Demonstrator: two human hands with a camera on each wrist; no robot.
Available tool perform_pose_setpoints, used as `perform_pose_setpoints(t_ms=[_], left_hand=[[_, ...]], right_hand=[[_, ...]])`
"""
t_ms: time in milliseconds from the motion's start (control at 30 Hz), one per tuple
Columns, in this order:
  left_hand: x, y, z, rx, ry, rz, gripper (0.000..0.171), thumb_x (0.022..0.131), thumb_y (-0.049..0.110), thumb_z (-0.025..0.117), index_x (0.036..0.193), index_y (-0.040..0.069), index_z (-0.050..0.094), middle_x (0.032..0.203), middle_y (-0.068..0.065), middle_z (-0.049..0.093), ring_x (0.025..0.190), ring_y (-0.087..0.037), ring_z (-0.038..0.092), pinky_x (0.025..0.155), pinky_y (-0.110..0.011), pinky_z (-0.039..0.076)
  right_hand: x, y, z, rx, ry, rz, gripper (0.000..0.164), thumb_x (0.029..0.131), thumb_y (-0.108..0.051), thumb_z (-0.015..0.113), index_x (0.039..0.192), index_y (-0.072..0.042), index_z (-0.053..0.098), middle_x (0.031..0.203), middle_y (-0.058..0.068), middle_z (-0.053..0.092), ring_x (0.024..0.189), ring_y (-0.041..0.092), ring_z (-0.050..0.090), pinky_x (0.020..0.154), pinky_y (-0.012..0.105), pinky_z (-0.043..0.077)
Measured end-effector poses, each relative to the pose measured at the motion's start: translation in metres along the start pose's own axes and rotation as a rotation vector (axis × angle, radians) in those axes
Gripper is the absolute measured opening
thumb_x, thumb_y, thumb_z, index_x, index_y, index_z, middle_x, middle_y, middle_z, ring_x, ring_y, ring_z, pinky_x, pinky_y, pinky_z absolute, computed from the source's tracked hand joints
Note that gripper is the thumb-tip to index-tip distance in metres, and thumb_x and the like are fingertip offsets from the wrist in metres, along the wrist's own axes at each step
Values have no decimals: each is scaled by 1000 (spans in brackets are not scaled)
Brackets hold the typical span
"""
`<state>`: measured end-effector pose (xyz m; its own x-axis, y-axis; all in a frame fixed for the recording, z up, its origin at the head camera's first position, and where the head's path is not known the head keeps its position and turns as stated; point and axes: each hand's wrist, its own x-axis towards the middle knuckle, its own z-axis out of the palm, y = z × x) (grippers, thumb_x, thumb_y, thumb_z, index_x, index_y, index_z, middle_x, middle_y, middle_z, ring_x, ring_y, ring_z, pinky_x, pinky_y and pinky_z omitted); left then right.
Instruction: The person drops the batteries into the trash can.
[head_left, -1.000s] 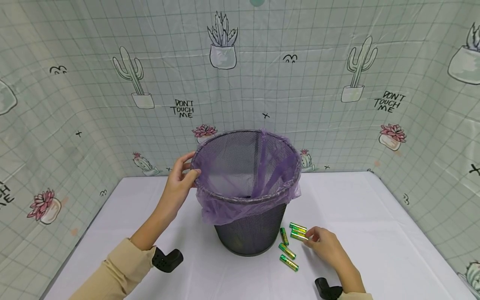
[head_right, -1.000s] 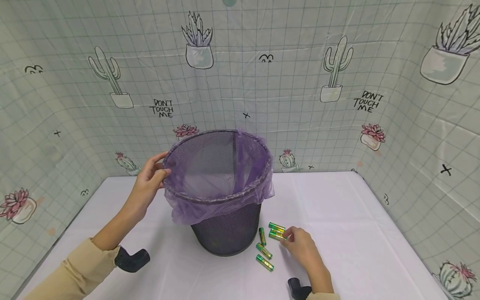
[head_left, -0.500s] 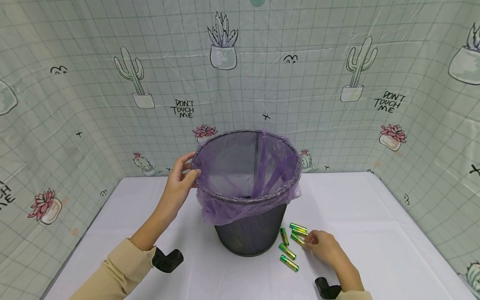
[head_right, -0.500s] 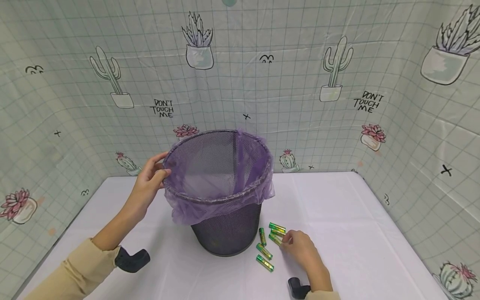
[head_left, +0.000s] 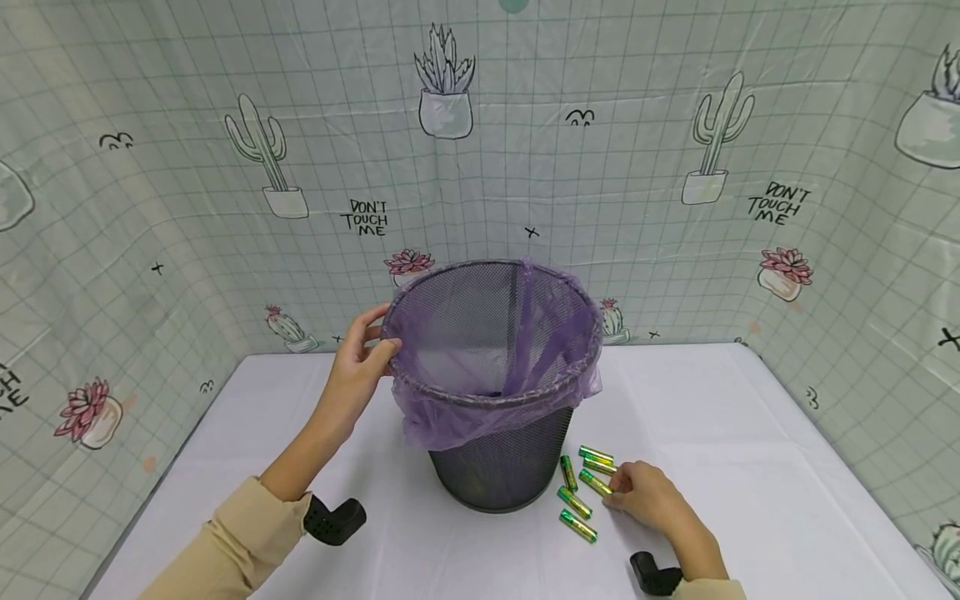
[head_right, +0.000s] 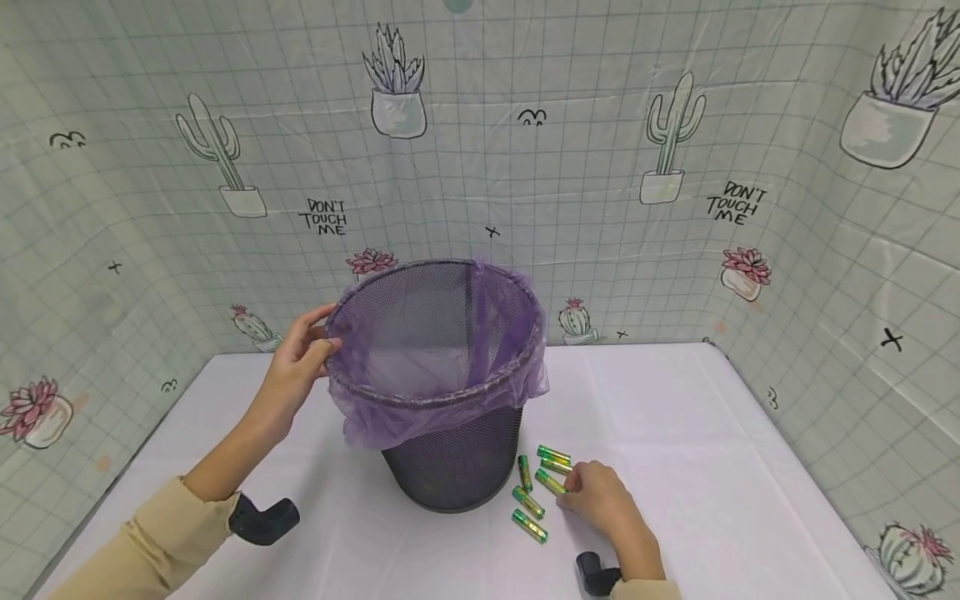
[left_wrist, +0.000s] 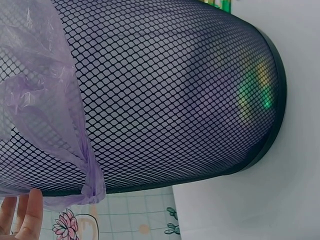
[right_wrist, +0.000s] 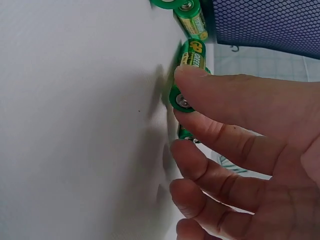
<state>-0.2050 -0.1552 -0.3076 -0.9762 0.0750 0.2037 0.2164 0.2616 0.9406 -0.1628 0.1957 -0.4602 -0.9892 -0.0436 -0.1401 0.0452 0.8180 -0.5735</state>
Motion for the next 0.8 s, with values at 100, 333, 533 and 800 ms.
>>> perform_pose_setpoints(t_ms=[100,333,533,800], left_hand=[[0,-1,0,-2,2,-3,52,94,14,46,144,17,31,129,-15,45,93,-11,50,76,-19,48],[0,-1,0,-9,4,1,52,93,13,46,143,17,31,129,-15,45,93,-12,51,76,-19,48],[0,-1,0,-5,4,0,52,94,14,46,144,17,31,129,-15,45,94,-12,50,77,-19,47],[0,0,0,-8,-6,1,52,94,15,45,144,16,30,129,-15,44,93,-10,50,77,-18,47]], right_hand=[[0,-1,-2,-9,17,-20,13,76,-10,71,80,-3,61,76,4,53,70,16,47,60,29,39],[-3,-8,-8,3,95,-79,14,77,-14,69,80,-3,61,78,4,53,70,15,44,59,27,37],[-7,-18,-13,7,154,-118,16,79,-19,69,83,-3,65,80,3,56,72,15,45,60,27,37],[-24,-41,-25,4,262,-175,13,82,-23,69,84,-10,67,85,0,58,79,15,48,69,29,41]])
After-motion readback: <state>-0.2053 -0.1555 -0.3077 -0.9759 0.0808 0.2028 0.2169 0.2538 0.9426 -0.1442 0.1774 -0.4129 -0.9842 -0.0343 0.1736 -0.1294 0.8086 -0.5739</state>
